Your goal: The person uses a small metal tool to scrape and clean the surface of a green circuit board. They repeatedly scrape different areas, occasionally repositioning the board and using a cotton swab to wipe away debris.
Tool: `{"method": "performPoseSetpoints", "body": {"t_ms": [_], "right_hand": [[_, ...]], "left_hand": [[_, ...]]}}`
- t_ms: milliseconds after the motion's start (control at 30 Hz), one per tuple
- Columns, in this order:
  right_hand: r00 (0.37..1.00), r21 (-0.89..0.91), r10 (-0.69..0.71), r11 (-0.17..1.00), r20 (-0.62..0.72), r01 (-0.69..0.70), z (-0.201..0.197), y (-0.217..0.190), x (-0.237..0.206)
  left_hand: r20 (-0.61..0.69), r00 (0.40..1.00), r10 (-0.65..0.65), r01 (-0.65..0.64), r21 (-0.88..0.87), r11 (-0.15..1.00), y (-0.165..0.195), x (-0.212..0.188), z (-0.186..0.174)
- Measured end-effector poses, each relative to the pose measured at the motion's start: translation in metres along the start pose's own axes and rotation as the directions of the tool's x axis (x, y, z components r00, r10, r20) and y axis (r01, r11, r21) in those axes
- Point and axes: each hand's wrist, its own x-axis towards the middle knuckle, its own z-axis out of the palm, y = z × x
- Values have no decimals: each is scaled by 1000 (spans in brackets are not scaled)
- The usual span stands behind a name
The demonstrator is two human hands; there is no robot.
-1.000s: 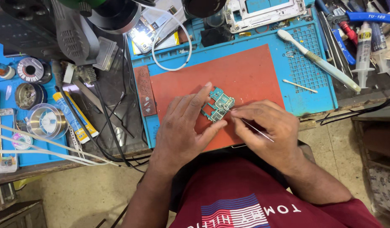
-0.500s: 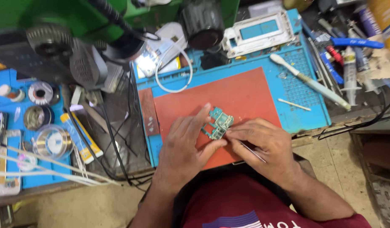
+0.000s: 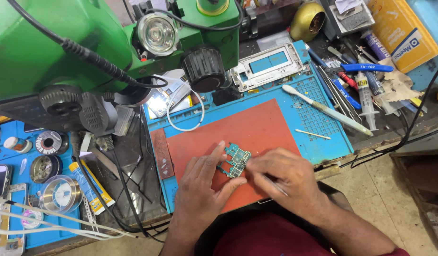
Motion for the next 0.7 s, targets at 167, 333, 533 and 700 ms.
{"method": "performPoseSetpoints", "body": {"t_ms": [167, 333, 533, 700], "right_hand": [[1000, -18, -1, 1000, -28, 1, -4, 1, -3], [998, -40, 26, 999, -59, -28, -8, 2, -7], [998, -27, 41, 999, -57, -43, -11, 2, -10], [1000, -4, 8, 1000, -18, -8, -13, 4, -12]], "left_hand": [[6, 1000, -2, 2, 10, 1000, 3, -1, 3], [3, 1000, 5, -5, 5, 1000, 7, -3, 7], [5, 1000, -3, 3, 9, 1000, 12, -4, 8], [5, 1000, -1, 1, 11, 1000, 13, -4, 10]]}}
